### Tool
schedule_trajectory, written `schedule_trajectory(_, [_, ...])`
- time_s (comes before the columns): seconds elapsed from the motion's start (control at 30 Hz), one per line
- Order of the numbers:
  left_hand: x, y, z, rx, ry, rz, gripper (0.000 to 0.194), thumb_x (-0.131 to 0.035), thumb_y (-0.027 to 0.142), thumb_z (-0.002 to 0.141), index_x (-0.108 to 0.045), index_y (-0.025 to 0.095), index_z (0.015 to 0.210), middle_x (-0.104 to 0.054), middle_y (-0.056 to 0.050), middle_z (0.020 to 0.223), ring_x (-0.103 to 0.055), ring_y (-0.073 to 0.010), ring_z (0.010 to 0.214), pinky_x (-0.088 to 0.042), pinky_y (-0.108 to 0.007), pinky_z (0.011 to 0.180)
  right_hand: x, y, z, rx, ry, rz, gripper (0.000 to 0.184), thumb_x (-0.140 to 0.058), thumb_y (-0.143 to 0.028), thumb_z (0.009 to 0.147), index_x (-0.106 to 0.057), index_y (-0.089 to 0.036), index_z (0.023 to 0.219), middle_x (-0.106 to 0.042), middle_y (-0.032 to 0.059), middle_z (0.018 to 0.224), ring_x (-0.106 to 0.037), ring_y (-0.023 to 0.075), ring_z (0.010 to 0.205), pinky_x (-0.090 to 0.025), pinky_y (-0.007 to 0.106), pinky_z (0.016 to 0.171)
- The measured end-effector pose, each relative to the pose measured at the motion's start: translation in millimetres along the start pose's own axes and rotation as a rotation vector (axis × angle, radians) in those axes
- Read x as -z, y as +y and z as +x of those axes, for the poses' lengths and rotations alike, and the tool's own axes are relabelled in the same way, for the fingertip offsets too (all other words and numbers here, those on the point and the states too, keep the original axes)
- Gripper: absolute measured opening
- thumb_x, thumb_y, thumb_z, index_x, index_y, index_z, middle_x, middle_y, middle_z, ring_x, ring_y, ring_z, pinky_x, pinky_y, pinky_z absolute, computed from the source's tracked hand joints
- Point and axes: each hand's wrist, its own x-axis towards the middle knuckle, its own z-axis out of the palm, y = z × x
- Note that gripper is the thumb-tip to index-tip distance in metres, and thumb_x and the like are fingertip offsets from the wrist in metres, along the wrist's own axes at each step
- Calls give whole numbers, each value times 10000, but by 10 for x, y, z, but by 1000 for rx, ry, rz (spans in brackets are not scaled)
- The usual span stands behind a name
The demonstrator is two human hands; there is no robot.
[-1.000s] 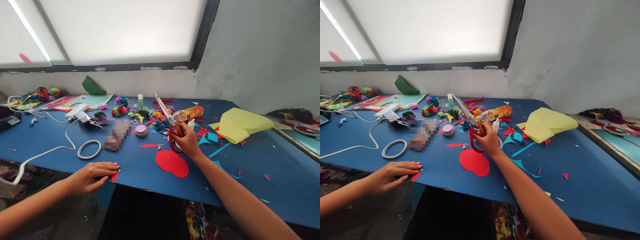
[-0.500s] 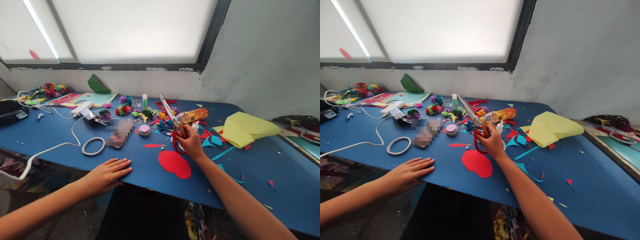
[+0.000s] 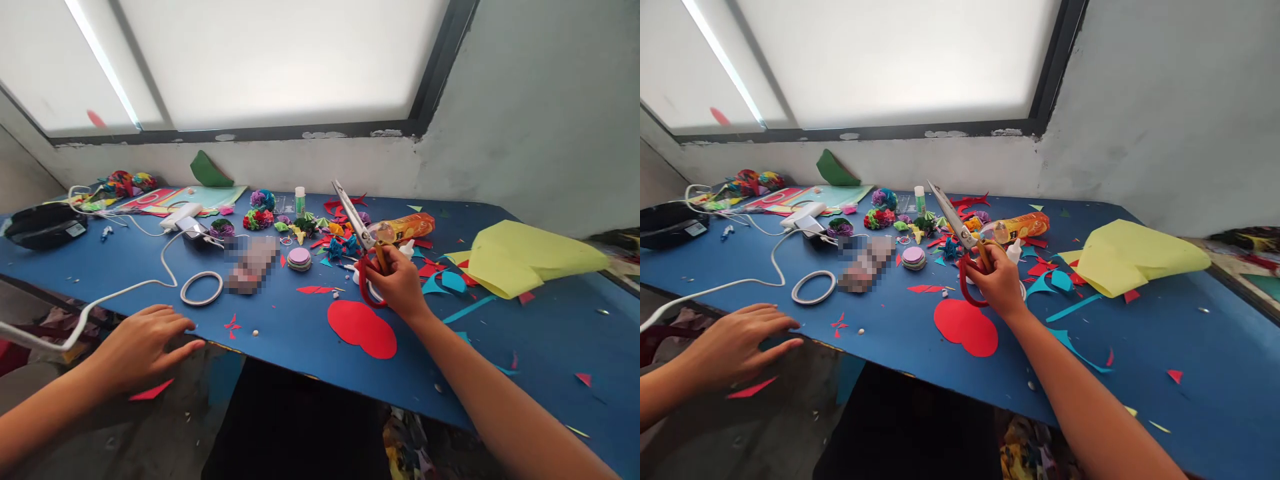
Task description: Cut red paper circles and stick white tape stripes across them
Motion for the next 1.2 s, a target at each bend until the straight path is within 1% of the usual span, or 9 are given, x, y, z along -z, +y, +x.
schedule_trajectory(0.13, [-200, 149, 142, -86, -125, 21, 546, -517, 516, 866, -534, 207, 1316, -505, -117, 1400, -507, -302, 1256, -455, -453, 1017, 4, 5, -8, 1, 6, -3, 417, -751, -493, 659, -603, -185, 898, -442, -69, 568, -409, 117, 513, -372, 255, 478])
schedule_trajectory(0.33, [-355, 227, 80, -297, -249, -197, 674, -557, 431, 859, -303, 261, 1460, -410, -69, 1458, -430, -255, 1319, -383, -407, 1089, 13, -14, -16, -3, 19, -20, 412, -759, -508, 644, -598, -184, 841, -455, -58, 567, -412, 117, 509, -373, 252, 459])
schedule_trajectory(0.43, [-143, 162, -12, -267, -267, -183, 490, -546, 401, 872, -504, 271, 1342, -567, -55, 1344, -576, -228, 1189, -478, -329, 995, 15, -29, -21, -11, 16, -8, 416, -766, -501, 635, -596, -184, 844, -467, -54, 570, -427, 121, 514, -389, 252, 462])
schedule_trajectory(0.5, [2, 119, -13, -216, -292, -81, 275, -525, 409, 885, -696, 265, 1045, -738, -49, 1037, -704, -219, 913, -548, -307, 812, 14, -44, -26, -13, 10, 5, 409, -760, -490, 643, -598, -186, 862, -478, -51, 574, -438, 125, 520, -400, 255, 472])
schedule_trajectory(0.57, [83, 102, 49, -175, -290, 77, 306, -488, 402, 907, -708, 229, 782, -720, -36, 672, -691, -209, 637, -521, -303, 625, 13, -61, -30, -10, 3, 18, 405, -759, -482, 644, -600, -187, 872, -474, -54, 572, -435, 124, 518, -397, 255, 472])
schedule_trajectory(0.63, [84, 135, 175, -184, -240, 165, 349, -448, 354, 929, -683, 208, 718, -674, -40, 593, -664, -205, 586, -480, -299, 576, 13, -75, -29, -5, 6, 23, 399, -761, -476, 639, -598, -189, 863, -469, -56, 569, -425, 122, 512, -385, 255, 469])
schedule_trajectory(0.8, [-144, 525, 764, -338, -193, -8, 348, -386, 330, 951, -667, 142, 1032, -703, -130, 1035, -670, -258, 927, -506, -368, 804, 31, -69, 2, 2, 50, 26, 361, -743, -464, 653, -578, -193, 826, -491, -45, 577, -439, 130, 528, -388, 266, 494])
schedule_trajectory(1.0, [-610, 1031, 1587, -524, -265, -159, 694, -427, 525, 913, -295, 114, 1456, -253, -129, 1543, -234, -244, 1425, -229, -367, 1157, 48, -13, 47, -3, 69, 45, 409, -734, -500, 664, -570, -199, 888, -450, -60, 578, -435, 131, 517, -397, 268, 491])
schedule_trajectory(1.2, [-783, 902, 1614, -565, -374, -222, 784, -358, 600, 908, -98, 163, 1505, -128, -97, 1565, -130, -260, 1444, -120, -416, 1179, 49, -24, 60, 13, 55, 64, 375, -735, -476, 677, -566, -202, 869, -440, -64, 590, -417, 122, 525, -388, 260, 495])
